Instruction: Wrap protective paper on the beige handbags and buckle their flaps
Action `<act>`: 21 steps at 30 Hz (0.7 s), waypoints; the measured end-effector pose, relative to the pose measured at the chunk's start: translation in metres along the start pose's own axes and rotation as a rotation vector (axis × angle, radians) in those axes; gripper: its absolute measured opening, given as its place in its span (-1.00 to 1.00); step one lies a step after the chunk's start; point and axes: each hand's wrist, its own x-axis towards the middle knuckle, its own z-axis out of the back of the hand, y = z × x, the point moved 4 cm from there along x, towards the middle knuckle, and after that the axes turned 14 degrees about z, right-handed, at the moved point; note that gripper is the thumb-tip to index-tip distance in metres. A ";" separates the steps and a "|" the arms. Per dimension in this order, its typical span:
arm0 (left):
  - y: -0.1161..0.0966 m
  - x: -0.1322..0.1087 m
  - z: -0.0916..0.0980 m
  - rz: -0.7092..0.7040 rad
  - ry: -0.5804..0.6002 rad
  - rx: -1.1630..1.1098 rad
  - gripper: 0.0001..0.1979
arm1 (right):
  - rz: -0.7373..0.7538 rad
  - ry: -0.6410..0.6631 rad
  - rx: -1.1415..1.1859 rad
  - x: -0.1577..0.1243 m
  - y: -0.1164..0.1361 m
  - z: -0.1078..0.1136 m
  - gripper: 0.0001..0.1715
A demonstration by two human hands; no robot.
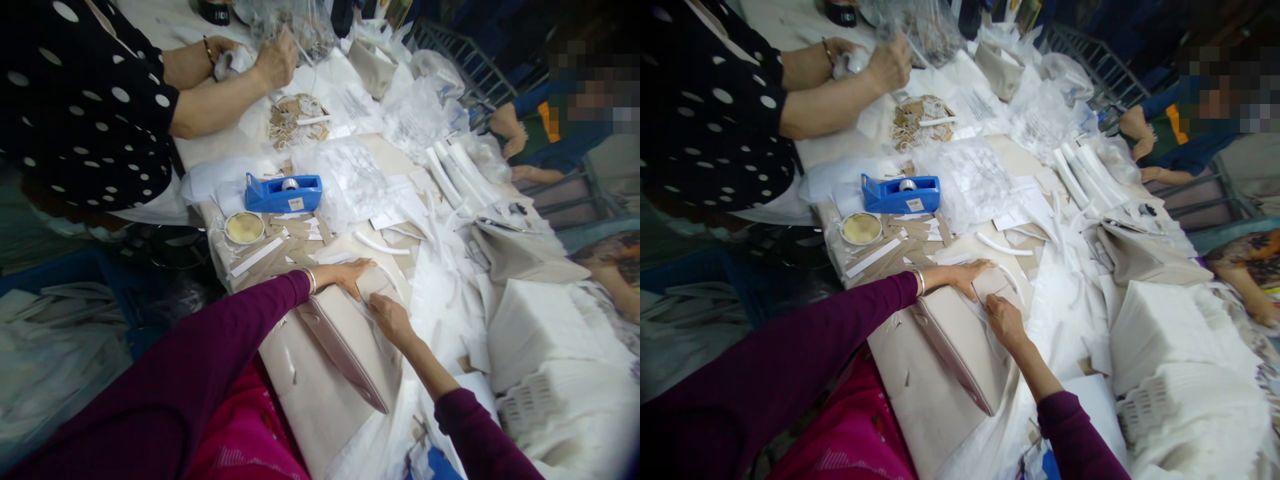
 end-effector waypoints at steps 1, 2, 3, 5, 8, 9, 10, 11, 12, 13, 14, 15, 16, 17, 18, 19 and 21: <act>0.001 0.000 0.000 0.000 0.000 -0.004 0.21 | 0.001 0.017 -0.022 0.001 0.001 0.000 -0.80; 0.001 0.000 0.000 0.000 -0.001 -0.007 0.21 | 0.010 0.034 -0.040 0.002 0.003 0.001 -0.82; 0.001 -0.001 0.000 0.000 -0.001 -0.010 0.21 | 0.025 0.052 -0.053 0.004 0.004 0.001 -0.83; 0.001 -0.002 0.000 -0.003 0.005 -0.015 0.20 | 0.056 0.085 -0.074 0.007 0.008 0.002 -0.83; 0.002 -0.005 -0.001 0.003 0.012 -0.018 0.15 | 0.073 0.141 -0.095 0.015 0.011 0.001 -0.78; 0.002 -0.006 -0.001 0.010 0.006 -0.015 0.11 | 0.069 0.157 -0.101 0.018 0.011 0.000 -0.75; 0.003 -0.007 -0.001 0.019 -0.005 -0.010 0.08 | 0.062 0.171 -0.102 0.022 0.011 -0.001 -0.73; 0.002 -0.008 -0.001 0.027 -0.017 -0.001 0.03 | 0.052 0.181 -0.100 0.025 0.011 -0.003 -0.72; 0.002 -0.010 0.000 0.033 -0.027 0.013 -0.01 | 0.041 0.188 -0.093 0.028 0.011 -0.004 -0.71; 0.000 -0.011 0.001 0.041 -0.031 0.033 -0.06 | 0.028 0.194 -0.079 0.030 0.011 -0.005 -0.70; -0.002 -0.012 0.003 0.052 -0.026 0.063 -0.09 | 0.015 0.199 -0.060 0.031 0.012 -0.005 -0.69; -0.005 -0.014 0.005 0.065 -0.009 0.104 -0.12 | 0.001 0.199 -0.039 0.031 0.014 -0.005 -0.68; -0.010 -0.015 0.008 0.086 0.015 0.159 -0.13 | -0.016 0.193 -0.019 0.031 0.016 -0.003 -0.68; -0.015 -0.017 0.011 0.117 0.036 0.230 -0.14 | -0.036 0.176 -0.002 0.030 0.018 0.001 -0.67; -0.022 -0.018 0.015 0.147 0.042 0.315 -0.15 | -0.057 0.151 0.012 0.029 0.021 0.005 -0.68; -0.030 -0.019 0.020 0.164 0.025 0.412 -0.18 | -0.079 0.118 0.024 0.027 0.023 0.011 -0.68; -0.050 -0.022 0.027 0.131 -0.046 0.598 -0.29 | -0.119 0.044 0.048 0.020 0.027 0.024 -0.68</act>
